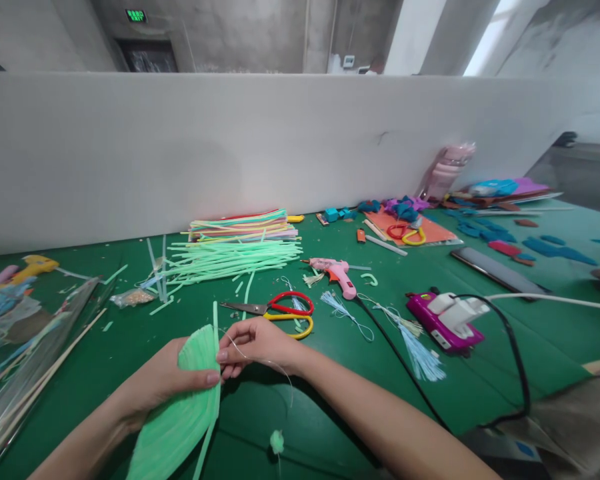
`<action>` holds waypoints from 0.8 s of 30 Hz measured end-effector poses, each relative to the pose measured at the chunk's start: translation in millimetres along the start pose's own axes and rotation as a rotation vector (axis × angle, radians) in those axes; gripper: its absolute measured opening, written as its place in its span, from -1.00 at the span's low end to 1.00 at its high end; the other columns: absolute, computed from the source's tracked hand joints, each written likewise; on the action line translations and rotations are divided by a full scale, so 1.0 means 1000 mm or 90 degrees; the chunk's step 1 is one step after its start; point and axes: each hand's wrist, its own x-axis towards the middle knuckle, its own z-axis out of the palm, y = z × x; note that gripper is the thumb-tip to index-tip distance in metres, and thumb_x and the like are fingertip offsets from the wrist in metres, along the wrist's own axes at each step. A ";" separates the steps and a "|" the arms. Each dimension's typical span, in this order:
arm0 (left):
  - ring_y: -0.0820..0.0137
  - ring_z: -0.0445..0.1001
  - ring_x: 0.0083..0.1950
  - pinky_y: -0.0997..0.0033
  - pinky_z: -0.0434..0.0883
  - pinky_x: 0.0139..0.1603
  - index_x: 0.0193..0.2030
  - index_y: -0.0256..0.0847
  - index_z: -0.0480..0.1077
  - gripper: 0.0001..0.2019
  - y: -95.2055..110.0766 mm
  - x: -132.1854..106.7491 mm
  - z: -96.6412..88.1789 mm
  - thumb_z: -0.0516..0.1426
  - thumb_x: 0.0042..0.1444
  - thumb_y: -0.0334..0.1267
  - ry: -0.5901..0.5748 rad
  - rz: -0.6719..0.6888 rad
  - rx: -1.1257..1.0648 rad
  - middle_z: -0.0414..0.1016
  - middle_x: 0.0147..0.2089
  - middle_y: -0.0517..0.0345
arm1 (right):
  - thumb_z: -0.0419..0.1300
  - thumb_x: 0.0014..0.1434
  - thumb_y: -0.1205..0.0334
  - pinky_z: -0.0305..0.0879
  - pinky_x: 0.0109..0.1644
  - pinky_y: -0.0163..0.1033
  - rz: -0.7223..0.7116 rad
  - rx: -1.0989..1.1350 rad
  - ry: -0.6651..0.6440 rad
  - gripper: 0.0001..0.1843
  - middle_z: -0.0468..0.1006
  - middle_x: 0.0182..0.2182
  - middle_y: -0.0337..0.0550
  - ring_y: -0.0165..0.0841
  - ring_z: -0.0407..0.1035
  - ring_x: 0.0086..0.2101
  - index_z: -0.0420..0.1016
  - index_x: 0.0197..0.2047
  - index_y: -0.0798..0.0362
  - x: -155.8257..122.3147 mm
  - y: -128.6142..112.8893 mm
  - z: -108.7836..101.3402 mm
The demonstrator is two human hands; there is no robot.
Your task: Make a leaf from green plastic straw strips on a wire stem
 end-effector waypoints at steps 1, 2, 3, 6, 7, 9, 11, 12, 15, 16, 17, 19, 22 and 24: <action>0.14 0.50 -0.11 0.28 0.37 -0.02 -0.24 -0.25 0.54 -0.69 0.000 0.000 0.000 0.35 -0.14 -0.16 -0.001 0.005 0.010 0.59 -0.24 0.15 | 0.45 -0.13 0.09 0.40 -0.39 -0.38 0.000 -0.002 0.001 -0.62 0.58 -0.54 -0.23 -0.47 0.46 -0.53 0.50 -0.34 0.17 0.000 -0.001 0.000; 0.15 0.50 -0.11 0.28 0.37 -0.03 -0.23 -0.25 0.54 -0.68 -0.001 0.001 0.000 0.35 -0.15 -0.16 -0.002 0.005 0.021 0.59 -0.22 0.13 | 0.45 -0.12 0.08 0.40 -0.38 -0.37 -0.001 -0.002 0.002 -0.61 0.58 -0.53 -0.21 -0.47 0.46 -0.53 0.50 -0.33 0.18 0.000 -0.001 -0.001; 0.15 0.49 -0.11 0.28 0.37 -0.03 -0.21 -0.26 0.53 -0.65 -0.002 0.001 -0.001 0.36 -0.16 -0.16 -0.003 0.002 0.031 0.59 -0.20 0.09 | 0.44 -0.11 0.06 0.40 -0.38 -0.37 -0.002 0.001 0.004 -0.60 0.58 -0.52 -0.19 -0.47 0.46 -0.52 0.51 -0.32 0.19 0.000 -0.002 -0.001; 0.16 0.49 -0.09 0.26 0.37 -0.03 -0.11 -0.28 0.52 -0.55 -0.008 0.003 -0.003 0.38 -0.18 -0.16 -0.006 -0.011 0.055 0.58 -0.12 0.00 | 0.43 -0.10 0.03 0.40 -0.37 -0.35 -0.011 0.021 0.016 -0.56 0.57 -0.51 -0.16 -0.45 0.47 -0.51 0.51 -0.29 0.21 0.000 -0.003 -0.004; 0.16 0.48 -0.09 0.25 0.36 -0.03 -0.09 -0.28 0.51 -0.53 -0.010 0.003 -0.003 0.38 -0.18 -0.16 -0.008 -0.010 0.060 0.58 -0.11 0.00 | 0.43 -0.10 0.02 0.40 -0.37 -0.34 -0.013 0.030 0.022 -0.56 0.57 -0.51 -0.16 -0.44 0.48 -0.50 0.51 -0.29 0.21 0.000 -0.004 -0.005; 0.15 0.47 -0.06 0.23 0.35 0.01 -0.05 -0.26 0.50 -0.51 -0.013 0.004 -0.004 0.38 -0.17 -0.16 -0.014 -0.002 0.063 0.58 -0.09 0.03 | 0.42 -0.09 0.01 0.40 -0.36 -0.33 -0.012 0.040 0.030 -0.56 0.57 -0.49 -0.15 -0.42 0.49 -0.48 0.51 -0.30 0.22 0.000 -0.005 -0.006; 0.11 0.46 -0.01 0.20 0.33 0.04 -0.03 -0.24 0.50 -0.49 -0.015 0.004 -0.004 0.38 -0.18 -0.17 -0.016 -0.005 0.062 0.58 -0.05 0.02 | 0.41 -0.08 0.00 0.41 -0.35 -0.32 -0.013 0.023 0.033 -0.56 0.58 -0.48 -0.14 -0.42 0.49 -0.48 0.51 -0.30 0.22 0.000 -0.006 -0.006; 0.09 0.45 0.02 0.20 0.33 0.04 -0.02 -0.25 0.50 -0.48 -0.016 0.004 -0.004 0.38 -0.19 -0.17 -0.016 -0.013 0.061 0.58 -0.04 0.00 | 0.42 -0.09 0.01 0.41 -0.35 -0.31 -0.017 0.008 0.036 -0.56 0.58 -0.48 -0.14 -0.42 0.48 -0.48 0.52 -0.30 0.22 -0.001 -0.006 -0.006; 0.07 0.46 0.02 0.21 0.36 -0.01 0.03 -0.27 0.50 -0.42 -0.016 0.003 -0.004 0.39 -0.21 -0.18 -0.005 -0.043 0.068 0.58 -0.04 -0.05 | 0.45 -0.15 0.05 0.41 -0.35 -0.31 -0.042 -0.028 0.058 -0.55 0.57 -0.52 -0.19 -0.44 0.46 -0.51 0.51 -0.28 0.20 -0.001 -0.005 -0.005; 0.08 0.48 0.00 0.23 0.36 -0.02 0.04 -0.27 0.49 -0.40 -0.015 0.003 -0.004 0.39 -0.22 -0.18 0.000 -0.046 0.073 0.59 -0.05 -0.05 | 0.46 -0.16 0.05 0.40 -0.36 -0.32 -0.049 -0.030 0.065 -0.54 0.57 -0.53 -0.21 -0.44 0.46 -0.52 0.51 -0.27 0.19 -0.001 -0.004 -0.005; 0.09 0.48 -0.02 0.24 0.37 -0.04 0.04 -0.27 0.49 -0.40 -0.015 0.003 -0.004 0.39 -0.22 -0.17 0.005 -0.048 0.079 0.59 -0.05 -0.05 | 0.46 -0.16 0.05 0.40 -0.37 -0.32 -0.055 -0.031 0.070 -0.53 0.57 -0.54 -0.22 -0.44 0.46 -0.52 0.50 -0.26 0.18 0.000 -0.004 -0.005; 0.11 0.50 -0.05 0.26 0.38 -0.06 0.03 -0.27 0.50 -0.40 -0.014 0.004 -0.003 0.39 -0.23 -0.16 0.012 -0.054 0.088 0.60 -0.06 -0.02 | 0.45 -0.16 0.04 0.40 -0.38 -0.32 -0.062 -0.034 0.073 -0.52 0.56 -0.55 -0.24 -0.43 0.46 -0.53 0.49 -0.25 0.17 0.000 -0.003 -0.004; 0.14 0.50 -0.08 0.27 0.39 -0.08 0.04 -0.24 0.50 -0.40 -0.012 0.003 -0.002 0.39 -0.23 -0.17 0.012 -0.072 0.087 0.61 -0.08 0.02 | 0.45 -0.17 0.02 0.41 -0.39 -0.31 -0.057 -0.043 0.090 -0.51 0.55 -0.56 -0.24 -0.42 0.47 -0.53 0.48 -0.25 0.16 -0.001 -0.003 -0.002; 0.14 0.50 -0.07 0.27 0.39 -0.08 0.05 -0.23 0.49 -0.40 -0.012 0.003 -0.002 0.38 -0.22 -0.20 0.001 -0.076 0.088 0.61 -0.09 0.04 | 0.45 -0.17 0.01 0.41 -0.39 -0.31 -0.044 -0.043 0.108 -0.51 0.55 -0.57 -0.25 -0.42 0.46 -0.53 0.48 -0.26 0.16 -0.002 -0.003 0.001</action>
